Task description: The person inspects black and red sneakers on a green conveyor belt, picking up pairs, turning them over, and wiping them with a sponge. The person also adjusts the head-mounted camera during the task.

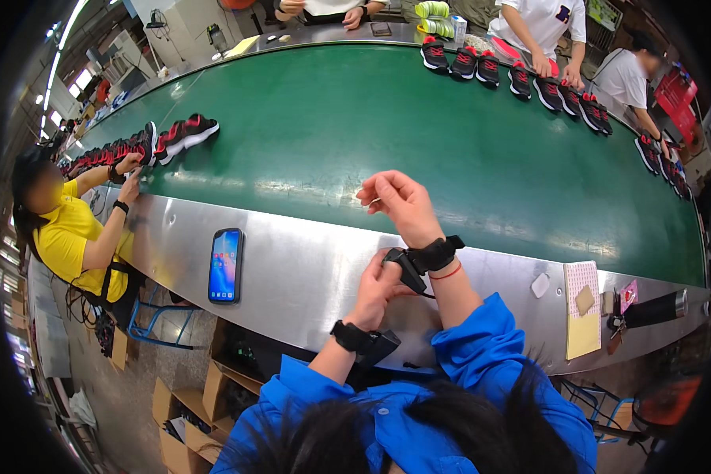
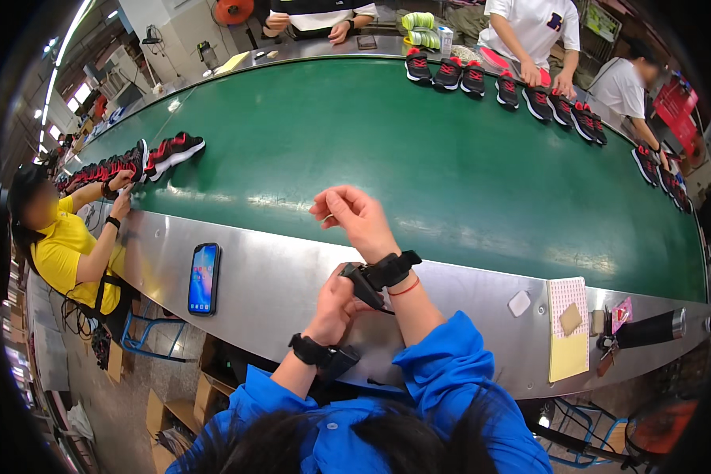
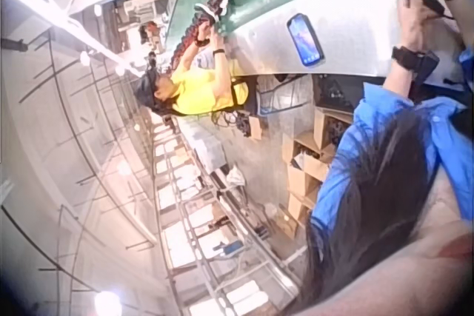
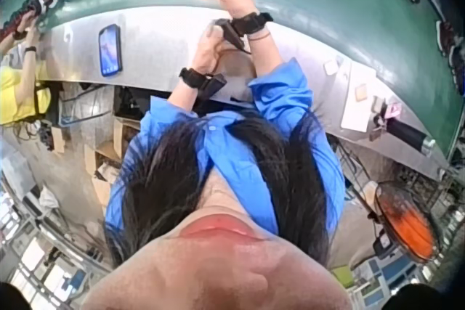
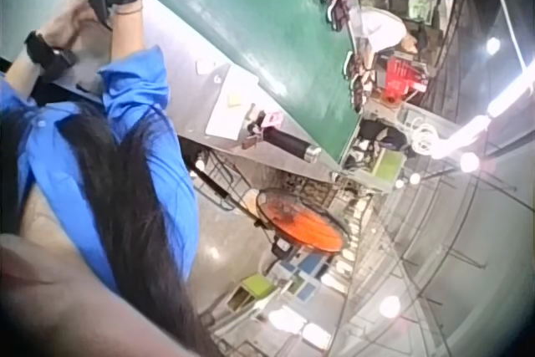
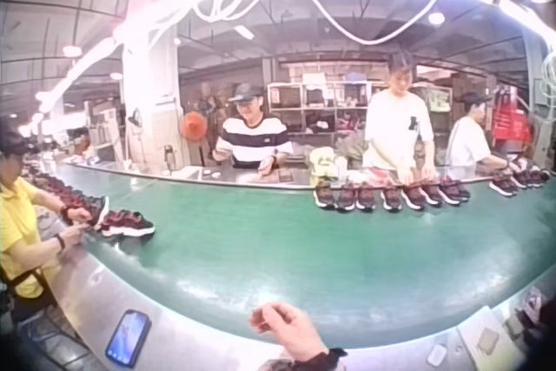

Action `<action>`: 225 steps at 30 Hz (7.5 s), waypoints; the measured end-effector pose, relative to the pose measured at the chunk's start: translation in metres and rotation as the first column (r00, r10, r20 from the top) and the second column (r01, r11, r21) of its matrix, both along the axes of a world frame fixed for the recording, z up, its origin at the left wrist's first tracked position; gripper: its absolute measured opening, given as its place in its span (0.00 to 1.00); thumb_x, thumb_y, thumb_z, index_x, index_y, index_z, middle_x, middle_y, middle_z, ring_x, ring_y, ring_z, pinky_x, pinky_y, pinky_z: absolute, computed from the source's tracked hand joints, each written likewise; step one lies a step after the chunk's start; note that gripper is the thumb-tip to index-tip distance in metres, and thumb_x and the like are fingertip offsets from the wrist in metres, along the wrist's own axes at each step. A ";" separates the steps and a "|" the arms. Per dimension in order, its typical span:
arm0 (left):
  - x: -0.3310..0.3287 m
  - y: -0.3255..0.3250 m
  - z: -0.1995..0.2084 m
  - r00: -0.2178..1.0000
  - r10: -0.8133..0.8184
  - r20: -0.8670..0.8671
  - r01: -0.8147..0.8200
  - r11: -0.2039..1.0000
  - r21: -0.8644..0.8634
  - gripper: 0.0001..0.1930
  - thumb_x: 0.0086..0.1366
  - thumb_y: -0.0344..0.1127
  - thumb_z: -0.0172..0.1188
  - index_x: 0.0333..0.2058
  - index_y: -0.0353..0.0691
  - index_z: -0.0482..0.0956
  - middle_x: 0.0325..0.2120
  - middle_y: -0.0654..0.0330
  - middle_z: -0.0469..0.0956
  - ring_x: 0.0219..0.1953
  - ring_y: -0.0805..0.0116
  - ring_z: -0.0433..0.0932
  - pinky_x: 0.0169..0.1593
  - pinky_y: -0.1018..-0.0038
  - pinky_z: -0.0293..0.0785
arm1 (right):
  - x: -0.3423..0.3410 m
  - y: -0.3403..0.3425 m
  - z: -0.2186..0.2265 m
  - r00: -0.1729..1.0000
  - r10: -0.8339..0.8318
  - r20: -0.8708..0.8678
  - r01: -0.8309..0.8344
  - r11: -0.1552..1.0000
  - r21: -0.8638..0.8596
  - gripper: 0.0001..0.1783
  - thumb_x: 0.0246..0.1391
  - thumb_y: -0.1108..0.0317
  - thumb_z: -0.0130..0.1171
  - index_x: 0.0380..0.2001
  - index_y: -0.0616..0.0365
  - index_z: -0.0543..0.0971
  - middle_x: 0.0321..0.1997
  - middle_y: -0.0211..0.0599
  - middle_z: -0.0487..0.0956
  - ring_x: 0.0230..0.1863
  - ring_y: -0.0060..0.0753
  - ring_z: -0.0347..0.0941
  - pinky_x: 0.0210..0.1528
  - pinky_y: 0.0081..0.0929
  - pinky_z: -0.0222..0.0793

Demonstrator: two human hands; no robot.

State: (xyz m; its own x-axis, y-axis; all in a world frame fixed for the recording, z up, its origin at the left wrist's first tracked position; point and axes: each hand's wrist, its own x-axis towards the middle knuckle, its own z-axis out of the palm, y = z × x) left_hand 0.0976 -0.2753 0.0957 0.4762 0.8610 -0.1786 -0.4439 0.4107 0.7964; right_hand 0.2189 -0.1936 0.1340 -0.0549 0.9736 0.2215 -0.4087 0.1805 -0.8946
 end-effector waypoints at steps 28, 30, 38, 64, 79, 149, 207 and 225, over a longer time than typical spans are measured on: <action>-0.029 0.014 -0.024 0.919 -0.293 0.265 0.366 0.883 -0.294 0.22 0.73 0.48 0.42 0.59 0.42 0.64 0.54 0.57 0.71 0.55 0.66 0.72 0.52 0.70 0.73 | -0.037 -0.041 0.015 0.671 0.635 -0.383 -0.655 0.749 0.093 0.16 0.65 0.59 0.50 0.42 0.62 0.71 0.40 0.37 0.74 0.40 0.26 0.68 0.43 0.23 0.65; -0.028 0.014 -0.025 0.906 -0.281 0.316 0.377 0.875 -0.302 0.22 0.73 0.47 0.42 0.59 0.41 0.63 0.54 0.56 0.70 0.55 0.65 0.72 0.53 0.69 0.73 | -0.037 -0.037 0.008 0.674 0.608 -0.420 -0.642 0.763 0.075 0.16 0.65 0.58 0.50 0.42 0.62 0.71 0.40 0.37 0.74 0.41 0.26 0.69 0.43 0.23 0.66; -0.025 0.014 -0.027 0.910 -0.235 0.342 0.366 0.843 -0.395 0.19 0.71 0.44 0.44 0.54 0.40 0.69 0.47 0.59 0.76 0.47 0.66 0.78 0.47 0.67 0.77 | -0.039 -0.031 -0.001 0.685 0.560 -0.467 -0.620 0.784 0.029 0.17 0.63 0.57 0.51 0.43 0.61 0.71 0.41 0.37 0.75 0.42 0.25 0.69 0.44 0.23 0.66; -0.022 0.015 -0.050 0.941 -0.064 0.332 0.232 0.836 -0.496 0.19 0.69 0.46 0.42 0.46 0.38 0.72 0.37 0.59 0.77 0.36 0.67 0.77 0.37 0.70 0.73 | -0.038 -0.020 -0.016 0.623 0.578 -0.527 -0.637 0.766 0.087 0.15 0.63 0.63 0.51 0.48 0.63 0.73 0.45 0.37 0.76 0.45 0.27 0.72 0.50 0.25 0.69; -0.012 0.007 -0.011 0.953 -0.072 0.293 0.236 0.782 -0.577 0.15 0.68 0.45 0.45 0.33 0.42 0.74 0.20 0.66 0.74 0.12 0.77 0.66 0.12 0.83 0.58 | -0.037 -0.024 -0.010 0.712 0.545 -0.444 -0.594 0.804 0.035 0.14 0.63 0.64 0.51 0.46 0.61 0.74 0.44 0.37 0.76 0.45 0.27 0.72 0.51 0.26 0.68; 0.050 0.208 -0.046 0.992 -0.041 0.123 0.083 0.930 -0.358 0.07 0.70 0.35 0.47 0.36 0.39 0.71 0.29 0.61 0.72 0.33 0.69 0.72 0.39 0.74 0.69 | 0.372 0.406 -0.109 0.446 -0.830 0.335 0.869 0.313 -0.384 0.37 0.44 0.70 0.69 0.54 0.37 0.61 0.46 0.39 0.70 0.37 0.40 0.72 0.25 0.33 0.79; -0.009 0.237 -0.017 0.988 -0.059 0.141 0.078 0.988 -0.135 0.34 0.61 0.30 0.41 0.68 0.43 0.51 0.62 0.56 0.64 0.61 0.61 0.67 0.61 0.61 0.66 | 0.077 0.104 -0.093 0.882 -0.247 -0.401 0.001 0.852 -0.524 0.24 0.65 0.60 0.43 0.58 0.65 0.68 0.57 0.40 0.74 0.58 0.37 0.71 0.61 0.34 0.65; -0.011 0.244 -0.023 0.758 0.632 -0.159 -0.398 0.642 0.655 0.34 0.39 0.15 0.61 0.51 0.39 0.78 0.54 0.60 0.69 0.56 0.68 0.68 0.61 0.72 0.64 | 0.067 0.103 -0.052 0.438 -0.654 0.616 0.661 0.699 0.272 0.42 0.34 0.74 0.68 0.60 0.49 0.71 0.42 0.31 0.72 0.46 0.27 0.66 0.43 0.22 0.66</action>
